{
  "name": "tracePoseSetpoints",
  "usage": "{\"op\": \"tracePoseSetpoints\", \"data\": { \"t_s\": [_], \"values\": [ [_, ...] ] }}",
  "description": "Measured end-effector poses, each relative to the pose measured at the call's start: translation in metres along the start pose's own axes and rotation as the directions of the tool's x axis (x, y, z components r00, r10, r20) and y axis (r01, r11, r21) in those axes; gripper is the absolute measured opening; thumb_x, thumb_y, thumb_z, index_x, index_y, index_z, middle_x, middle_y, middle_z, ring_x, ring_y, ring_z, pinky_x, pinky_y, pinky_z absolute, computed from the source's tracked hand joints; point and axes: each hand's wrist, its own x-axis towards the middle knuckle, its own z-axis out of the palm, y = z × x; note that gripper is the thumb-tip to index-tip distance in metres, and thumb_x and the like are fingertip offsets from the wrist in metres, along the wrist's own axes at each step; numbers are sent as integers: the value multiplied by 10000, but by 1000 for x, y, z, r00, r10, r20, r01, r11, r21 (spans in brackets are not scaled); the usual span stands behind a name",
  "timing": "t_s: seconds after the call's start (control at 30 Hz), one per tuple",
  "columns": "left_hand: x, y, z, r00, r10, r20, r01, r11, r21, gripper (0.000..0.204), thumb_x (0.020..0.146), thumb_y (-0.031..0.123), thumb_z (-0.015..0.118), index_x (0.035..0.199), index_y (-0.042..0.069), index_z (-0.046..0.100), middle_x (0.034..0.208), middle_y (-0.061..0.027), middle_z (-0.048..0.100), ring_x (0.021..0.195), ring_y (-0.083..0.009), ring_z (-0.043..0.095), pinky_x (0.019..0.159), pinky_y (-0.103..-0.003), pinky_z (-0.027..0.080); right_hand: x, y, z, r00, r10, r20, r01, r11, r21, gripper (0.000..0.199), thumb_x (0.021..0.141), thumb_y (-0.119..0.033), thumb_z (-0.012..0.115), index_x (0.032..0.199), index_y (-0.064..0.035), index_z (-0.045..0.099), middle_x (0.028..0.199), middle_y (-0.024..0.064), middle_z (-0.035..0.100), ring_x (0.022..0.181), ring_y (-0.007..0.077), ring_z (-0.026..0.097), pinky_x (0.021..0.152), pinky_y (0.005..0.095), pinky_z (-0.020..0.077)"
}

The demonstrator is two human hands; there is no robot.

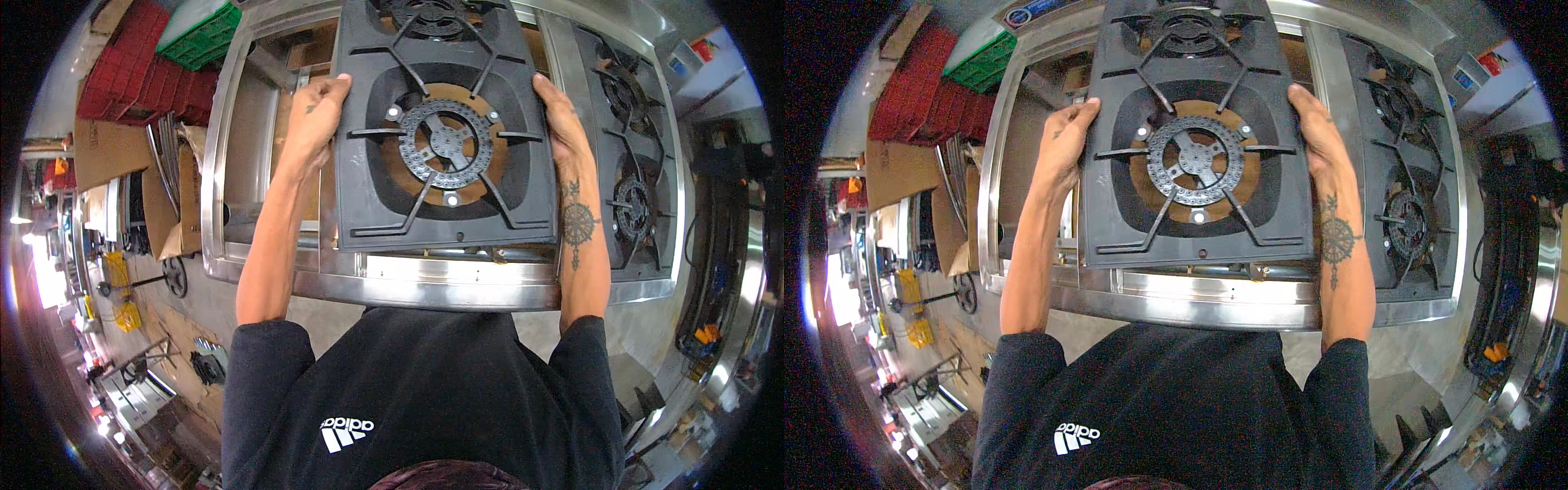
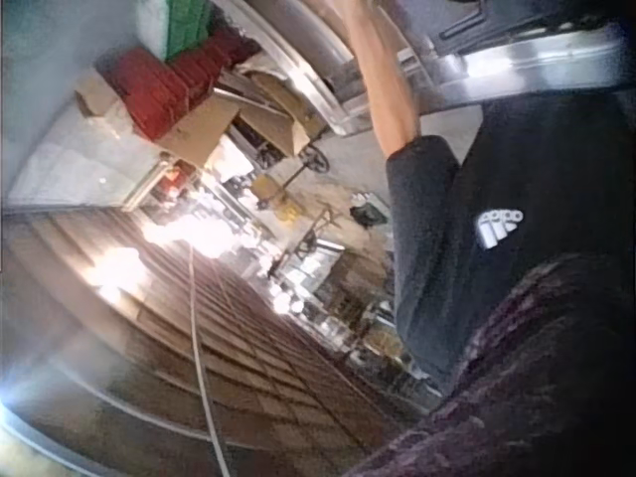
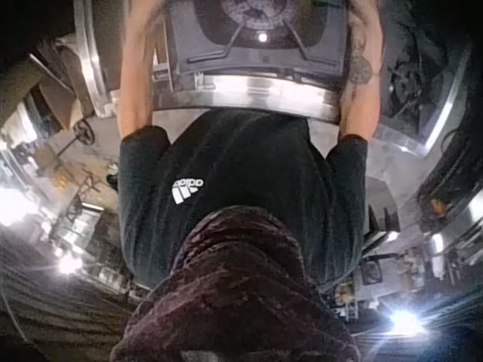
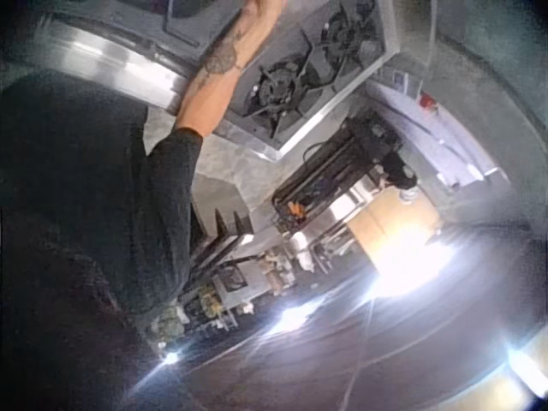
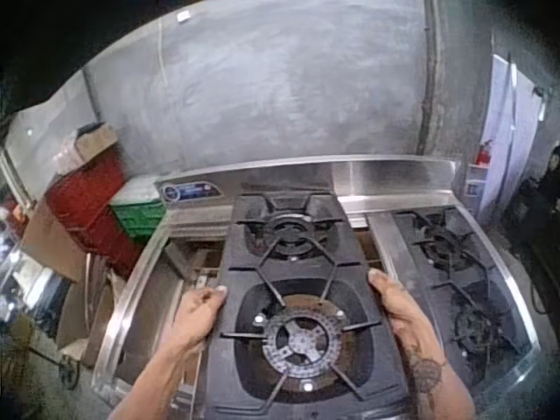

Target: The person repairs a commercial gas stove by connecting copper gas lines to the burner valves using a wrench and then reassembling the burner grates. The person uses a wrench to tighten the connections and places the grates back onto the stove.

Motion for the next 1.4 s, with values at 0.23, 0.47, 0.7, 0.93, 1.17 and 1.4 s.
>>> {"op": "tracePoseSetpoints", "data": {
  "t_s": [0.23,0.47,0.7,0.93,1.17,1.4],
  "values": [
    [-8,-23,21,995,38,-89,-36,999,20,439,1064,308,632,1135,-121,688,995,-140,743,850,-172,673,799,-320,530,-1,-14,-7,999,23,-28,-25,998,-60,422,1060,-269,615,1326,58,636,1269,156,713,1086,242,714,988,337,549],
    [-6,-35,25,996,24,-90,-25,1000,-10,455,1051,315,633,1021,-131,720,860,-113,705,791,-159,602,720,-343,496,2,-16,-12,997,19,-71,-29,990,-141,428,1033,-276,658,1304,55,650,1234,164,722,1073,245,721,965,331,559],
    [0,-54,23,982,121,-146,-91,976,200,466,1034,352,664,1140,-96,736,987,-141,744,924,-180,638,854,-345,508,10,11,-22,980,-103,-171,65,974,-215,450,994,-299,718,1300,30,684,1299,152,704,1188,233,654,1091,343,466],
    [8,-57,24,983,81,-167,-53,985,166,494,1034,339,665,1149,-140,713,982,-142,730,905,-187,635,841,-333,505,2,17,-17,994,53,-98,-47,997,61,414,1052,-274,616,1278,71,656,1255,150,714,1121,231,682,1023,333,524],
    [7,-42,17,980,198,-24,-141,773,618,495,1033,358,637,903,-115,704,754,-165,682,737,-189,602,705,-375,490,6,25,-20,996,-29,-84,17,990,-140,429,1088,-284,548,1320,68,630,1223,145,724,1075,231,684,967,336,535],
    [11,-43,9,994,87,59,-106,856,506,493,1027,360,631,903,-112,703,758,-201,686,735,-240,631,717,-416,495,16,44,-12,973,-142,-181,60,917,-395,445,1127,-297,484,1316,79,630,1120,156,727,978,211,664,899,360,516]
  ]
}}
